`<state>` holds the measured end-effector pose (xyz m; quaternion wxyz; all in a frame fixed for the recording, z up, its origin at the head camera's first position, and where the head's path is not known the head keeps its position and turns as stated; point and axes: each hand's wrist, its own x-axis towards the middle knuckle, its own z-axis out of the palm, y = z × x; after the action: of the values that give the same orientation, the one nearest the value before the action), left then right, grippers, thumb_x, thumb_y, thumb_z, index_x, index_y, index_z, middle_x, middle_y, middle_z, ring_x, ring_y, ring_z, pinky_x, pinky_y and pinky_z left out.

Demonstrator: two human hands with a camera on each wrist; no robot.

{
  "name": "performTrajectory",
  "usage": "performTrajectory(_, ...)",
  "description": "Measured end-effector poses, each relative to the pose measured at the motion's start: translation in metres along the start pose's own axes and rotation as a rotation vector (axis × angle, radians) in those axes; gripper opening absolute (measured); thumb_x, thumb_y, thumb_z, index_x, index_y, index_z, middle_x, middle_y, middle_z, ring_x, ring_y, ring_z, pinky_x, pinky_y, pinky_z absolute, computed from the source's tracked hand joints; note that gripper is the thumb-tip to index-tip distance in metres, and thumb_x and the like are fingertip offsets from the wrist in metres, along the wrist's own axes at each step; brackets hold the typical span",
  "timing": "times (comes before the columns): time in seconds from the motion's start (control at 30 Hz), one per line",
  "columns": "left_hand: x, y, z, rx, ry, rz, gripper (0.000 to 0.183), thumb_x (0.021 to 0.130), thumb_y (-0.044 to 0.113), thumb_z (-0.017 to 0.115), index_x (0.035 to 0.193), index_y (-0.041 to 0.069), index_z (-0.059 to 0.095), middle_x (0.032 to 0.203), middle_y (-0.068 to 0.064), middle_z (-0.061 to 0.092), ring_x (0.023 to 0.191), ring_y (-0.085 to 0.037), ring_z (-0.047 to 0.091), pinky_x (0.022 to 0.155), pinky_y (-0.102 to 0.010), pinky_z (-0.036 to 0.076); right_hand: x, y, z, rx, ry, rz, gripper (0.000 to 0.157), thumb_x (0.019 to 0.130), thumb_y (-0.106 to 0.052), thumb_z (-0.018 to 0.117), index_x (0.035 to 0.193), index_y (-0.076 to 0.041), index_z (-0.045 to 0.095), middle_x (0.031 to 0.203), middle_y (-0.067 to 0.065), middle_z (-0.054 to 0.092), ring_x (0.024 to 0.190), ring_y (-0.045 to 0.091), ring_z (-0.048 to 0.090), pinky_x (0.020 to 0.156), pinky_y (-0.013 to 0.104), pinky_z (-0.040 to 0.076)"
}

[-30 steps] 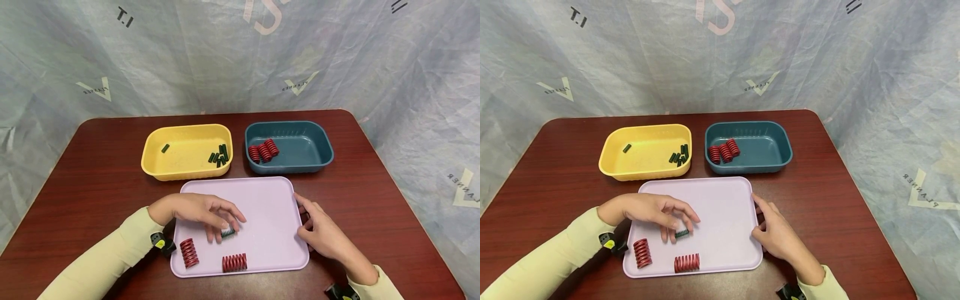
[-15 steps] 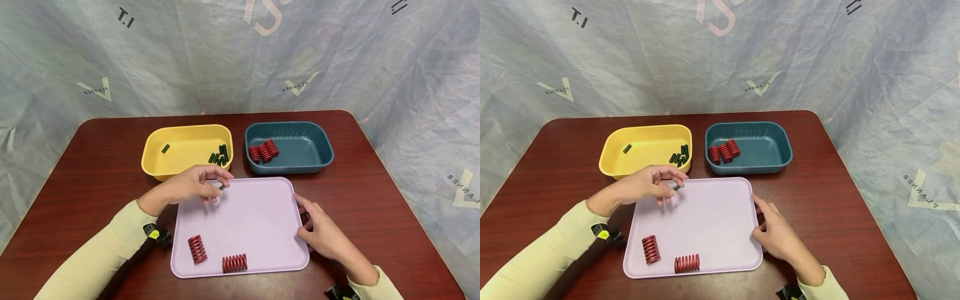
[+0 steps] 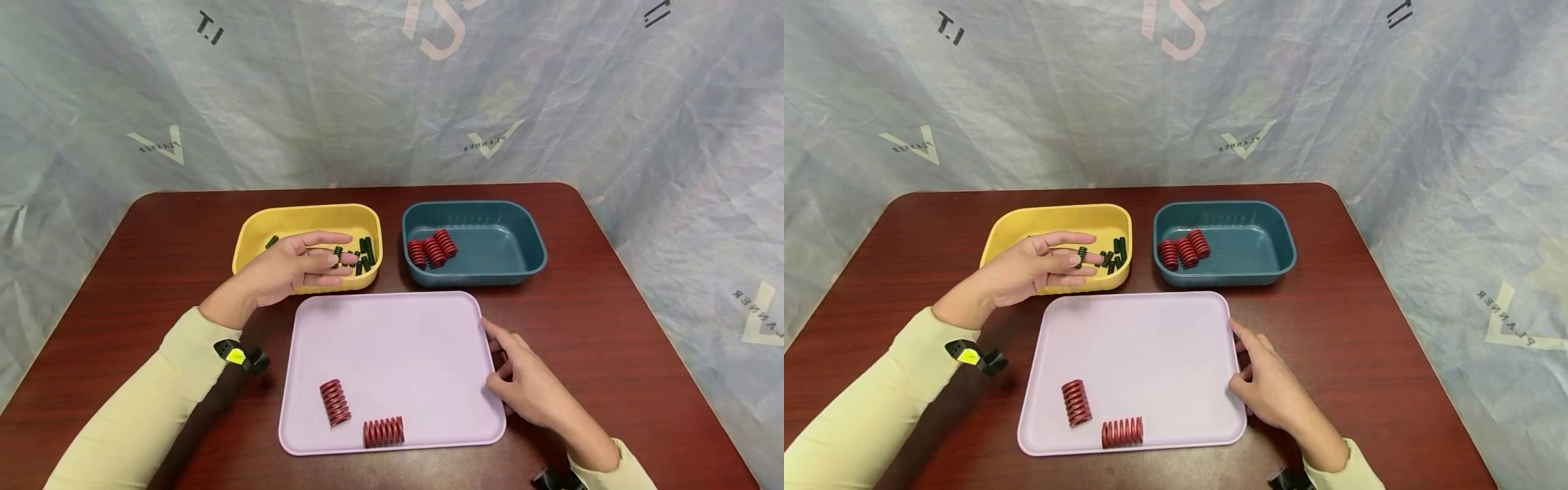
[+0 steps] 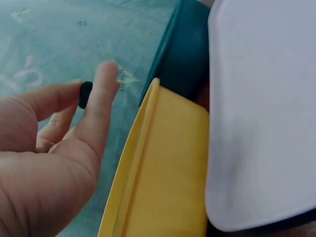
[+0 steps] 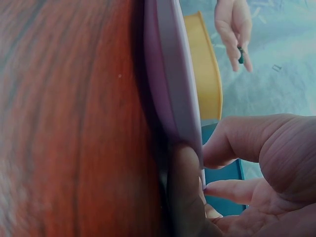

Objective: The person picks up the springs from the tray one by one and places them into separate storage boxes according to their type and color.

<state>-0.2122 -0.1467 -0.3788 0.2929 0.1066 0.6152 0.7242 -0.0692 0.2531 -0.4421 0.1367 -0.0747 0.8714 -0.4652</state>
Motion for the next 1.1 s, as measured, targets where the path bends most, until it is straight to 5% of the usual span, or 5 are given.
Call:
performTrajectory(0.57,0.007,0.012,-0.033,-0.072,0.054,0.013,0.05,0.107,-0.003,0.047,0.155,-0.009,0.033,0.134,-0.021,0.063,0.118,-0.027,0.068,0.106,-0.047,0.048,-0.001,-0.003,0.001,0.01,-0.011,0.049,0.084,0.086,0.01,0.06,0.161,-0.015,0.032,0.126,0.02,0.044,0.081,0.021,0.063,0.043,0.034,0.056)
performTrajectory(0.87,0.015,0.021,-0.051,-0.009,0.093,-0.046,0.049,0.111,0.008,0.044,0.156,-0.007,0.033,0.151,-0.033,0.044,0.122,-0.032,0.065,0.108,-0.052,0.043,-0.002,-0.004,0.001,0.005,-0.009,0.046,0.083,0.086,0.011,0.06,0.16,-0.014,0.034,0.125,0.019,0.045,0.081,0.02,0.061,0.043,0.033,0.056)
performTrajectory(1.1,0.025,0.033,-0.06,0.054,0.106,-0.091,0.045,0.112,0.012,0.043,0.153,-0.006,0.039,0.15,-0.029,0.048,0.119,-0.03,0.067,0.11,-0.054,0.043,-0.002,-0.004,0.002,0.002,-0.002,0.044,0.083,0.086,0.011,0.06,0.16,-0.014,0.034,0.124,0.019,0.045,0.081,0.019,0.061,0.044,0.033,0.056)
